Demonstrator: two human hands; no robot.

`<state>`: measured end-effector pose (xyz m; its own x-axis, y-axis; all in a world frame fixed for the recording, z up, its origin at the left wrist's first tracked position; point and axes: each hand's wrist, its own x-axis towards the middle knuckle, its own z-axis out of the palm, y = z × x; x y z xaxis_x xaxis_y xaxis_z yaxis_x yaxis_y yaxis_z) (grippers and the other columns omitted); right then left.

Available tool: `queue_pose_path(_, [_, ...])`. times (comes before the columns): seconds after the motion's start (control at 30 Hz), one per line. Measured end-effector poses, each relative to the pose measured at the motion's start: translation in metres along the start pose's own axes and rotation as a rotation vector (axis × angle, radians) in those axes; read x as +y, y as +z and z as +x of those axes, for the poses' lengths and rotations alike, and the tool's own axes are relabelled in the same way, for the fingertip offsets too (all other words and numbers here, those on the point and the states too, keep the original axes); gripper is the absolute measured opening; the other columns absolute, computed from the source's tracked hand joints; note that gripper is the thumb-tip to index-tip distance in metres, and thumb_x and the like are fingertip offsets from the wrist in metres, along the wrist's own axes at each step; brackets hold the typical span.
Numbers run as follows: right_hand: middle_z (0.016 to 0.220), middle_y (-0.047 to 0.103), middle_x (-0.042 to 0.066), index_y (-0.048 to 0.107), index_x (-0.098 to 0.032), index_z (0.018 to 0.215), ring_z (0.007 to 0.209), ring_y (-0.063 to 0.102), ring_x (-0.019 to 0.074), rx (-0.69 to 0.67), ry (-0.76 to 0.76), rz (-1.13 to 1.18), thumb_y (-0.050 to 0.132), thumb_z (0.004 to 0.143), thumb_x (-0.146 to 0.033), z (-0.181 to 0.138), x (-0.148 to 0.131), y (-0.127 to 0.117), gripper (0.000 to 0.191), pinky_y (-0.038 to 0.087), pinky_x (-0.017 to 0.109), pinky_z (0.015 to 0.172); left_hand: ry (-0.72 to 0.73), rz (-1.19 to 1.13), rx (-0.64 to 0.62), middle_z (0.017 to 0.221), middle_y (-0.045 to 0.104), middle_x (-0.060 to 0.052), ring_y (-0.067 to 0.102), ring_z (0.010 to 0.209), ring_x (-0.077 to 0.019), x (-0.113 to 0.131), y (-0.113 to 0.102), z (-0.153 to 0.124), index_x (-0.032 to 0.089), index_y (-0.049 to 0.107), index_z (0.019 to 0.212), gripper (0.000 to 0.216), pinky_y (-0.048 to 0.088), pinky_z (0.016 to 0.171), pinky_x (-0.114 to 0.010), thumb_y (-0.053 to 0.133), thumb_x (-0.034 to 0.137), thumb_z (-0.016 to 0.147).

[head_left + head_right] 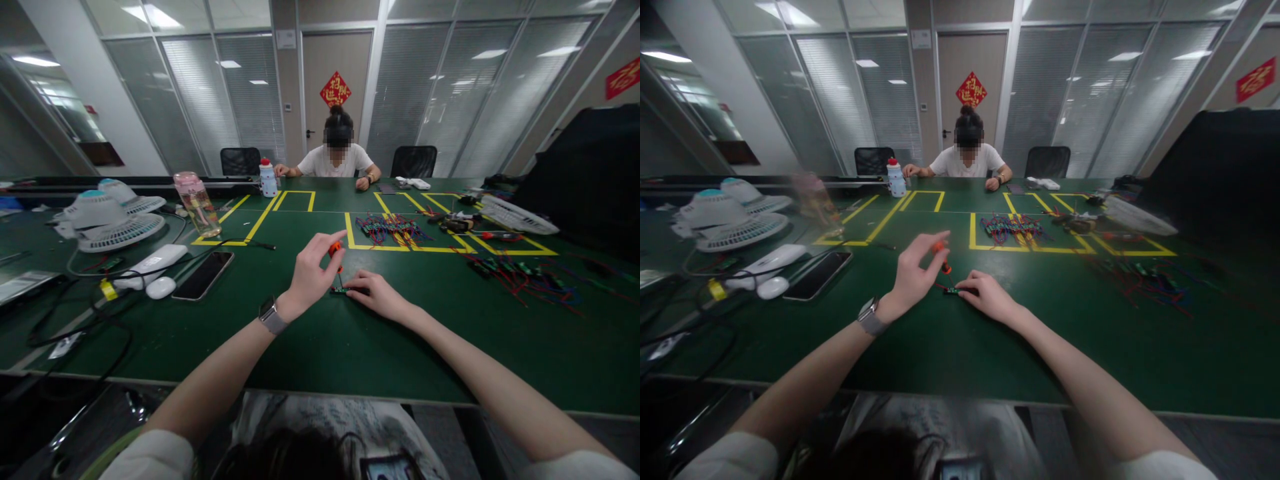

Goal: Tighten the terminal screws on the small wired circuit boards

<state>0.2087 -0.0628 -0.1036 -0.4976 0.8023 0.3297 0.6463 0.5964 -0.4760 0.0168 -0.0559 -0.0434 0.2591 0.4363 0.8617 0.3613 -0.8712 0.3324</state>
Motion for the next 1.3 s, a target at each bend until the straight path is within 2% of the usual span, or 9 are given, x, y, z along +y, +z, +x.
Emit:
queue_pose_path(0.1, [0.088, 0.062, 0.007, 0.072, -0.02, 0.102, 0.081, 0.06, 0.0189, 0.001, 0.003, -0.003, 0.058, 0.087, -0.023, 0.0002, -0.0007, -0.0004, 0.021, 0.047, 0.031, 0.078, 0.043, 0.065, 0.035, 0.082, 0.053, -0.001, 0.054, 0.076, -0.0122, -0.0009, 0.0002, -0.0022, 0.02, 0.063, 0.106, 0.02, 0.048, 0.07, -0.026, 0.059, 0.025, 0.087])
queue_pose_path(0.3, [0.088, 0.062, 0.007, 0.072, -0.019, 0.102, 0.08, 0.06, 0.0186, -0.007, 0.011, -0.006, 0.058, 0.087, -0.024, 0.0, 0.0001, 0.0001, 0.022, 0.047, 0.031, 0.078, -0.007, -0.061, 0.009, 0.103, 0.058, -0.006, 0.057, 0.093, -0.0138, 0.0016, 0.0004, -0.0029, 0.02, 0.055, 0.121, 0.032, 0.048, 0.082, -0.03, 0.039, 0.015, 0.094])
queue_pose_path(0.47, [0.088, 0.062, 0.007, 0.072, -0.019, 0.104, 0.08, 0.06, 0.0182, -0.004, 0.017, -0.008, 0.057, 0.088, -0.026, -0.0003, 0.0005, -0.0001, 0.023, 0.047, 0.031, 0.078, -0.089, 0.001, 0.083, 0.081, 0.054, -0.001, 0.053, 0.075, -0.0126, -0.0018, -0.0012, 0.0007, 0.021, 0.067, 0.1, 0.016, 0.047, 0.071, -0.027, 0.059, 0.027, 0.087])
queue_pose_path(0.63, [0.089, 0.062, 0.008, 0.071, -0.018, 0.104, 0.081, 0.06, 0.0184, -0.01, 0.007, -0.006, 0.057, 0.088, -0.026, -0.0002, 0.0013, 0.0002, 0.023, 0.048, 0.031, 0.078, -0.167, -0.159, 0.01, 0.104, 0.056, -0.005, 0.058, 0.091, -0.013, -0.0073, -0.0006, 0.0008, 0.023, 0.055, 0.123, 0.032, 0.047, 0.082, -0.029, 0.039, 0.022, 0.096])
queue_pose_path(0.73, [0.089, 0.062, 0.008, 0.071, -0.018, 0.105, 0.082, 0.06, 0.0183, -0.008, 0.001, -0.007, 0.057, 0.088, -0.025, -0.0003, 0.0019, 0.0007, 0.023, 0.048, 0.031, 0.079, -0.2, -0.175, 0.018, 0.095, 0.059, -0.004, 0.058, 0.085, -0.0127, -0.0074, -0.0006, 0.0017, 0.021, 0.059, 0.117, 0.026, 0.048, 0.078, -0.027, 0.047, 0.022, 0.093])
queue_pose_path(0.83, [0.09, 0.062, 0.007, 0.071, -0.019, 0.104, 0.081, 0.06, 0.0181, -0.004, -0.001, -0.007, 0.058, 0.088, -0.025, -0.0006, 0.0023, 0.0009, 0.022, 0.048, 0.031, 0.079, -0.19, -0.069, 0.086, 0.08, 0.056, -0.001, 0.054, 0.075, -0.0126, -0.0063, -0.0014, 0.0028, 0.019, 0.067, 0.095, 0.013, 0.046, 0.074, -0.027, 0.061, 0.025, 0.086])
queue_pose_path(1.03, [0.089, 0.062, 0.008, 0.072, -0.019, 0.103, 0.08, 0.06, 0.018, 0.001, 0.007, 0.003, 0.057, 0.088, -0.026, -0.0008, 0.0011, 0.0004, 0.022, 0.048, 0.031, 0.078, -0.19, -0.152, 0.031, 0.104, 0.058, -0.006, 0.057, 0.093, -0.0141, -0.0058, -0.0006, 0.0022, 0.02, 0.058, 0.117, 0.028, 0.047, 0.082, -0.029, 0.041, 0.02, 0.095])
queue_pose_path(1.2, [0.089, 0.062, 0.007, 0.072, -0.019, 0.103, 0.08, 0.06, 0.0182, 0.003, 0.005, -0.003, 0.058, 0.088, -0.026, -0.0005, 0.0013, 0.0005, 0.022, 0.048, 0.031, 0.078, -0.142, -0.043, 0.09, 0.077, 0.056, 0.0, 0.054, 0.074, -0.0133, -0.0022, -0.0016, 0.0032, 0.02, 0.067, 0.09, 0.009, 0.047, 0.071, -0.028, 0.062, 0.025, 0.084])
queue_pose_path(1.3, [0.089, 0.062, 0.007, 0.072, -0.019, 0.103, 0.08, 0.061, 0.0181, 0.001, 0.007, -0.002, 0.058, 0.088, -0.027, -0.0006, 0.0017, 0.0005, 0.022, 0.048, 0.031, 0.078, -0.122, -0.037, 0.067, 0.084, 0.057, -0.002, 0.055, 0.08, -0.0142, -0.0004, -0.0021, 0.0024, 0.021, 0.066, 0.099, 0.016, 0.048, 0.075, -0.029, 0.055, 0.026, 0.089])
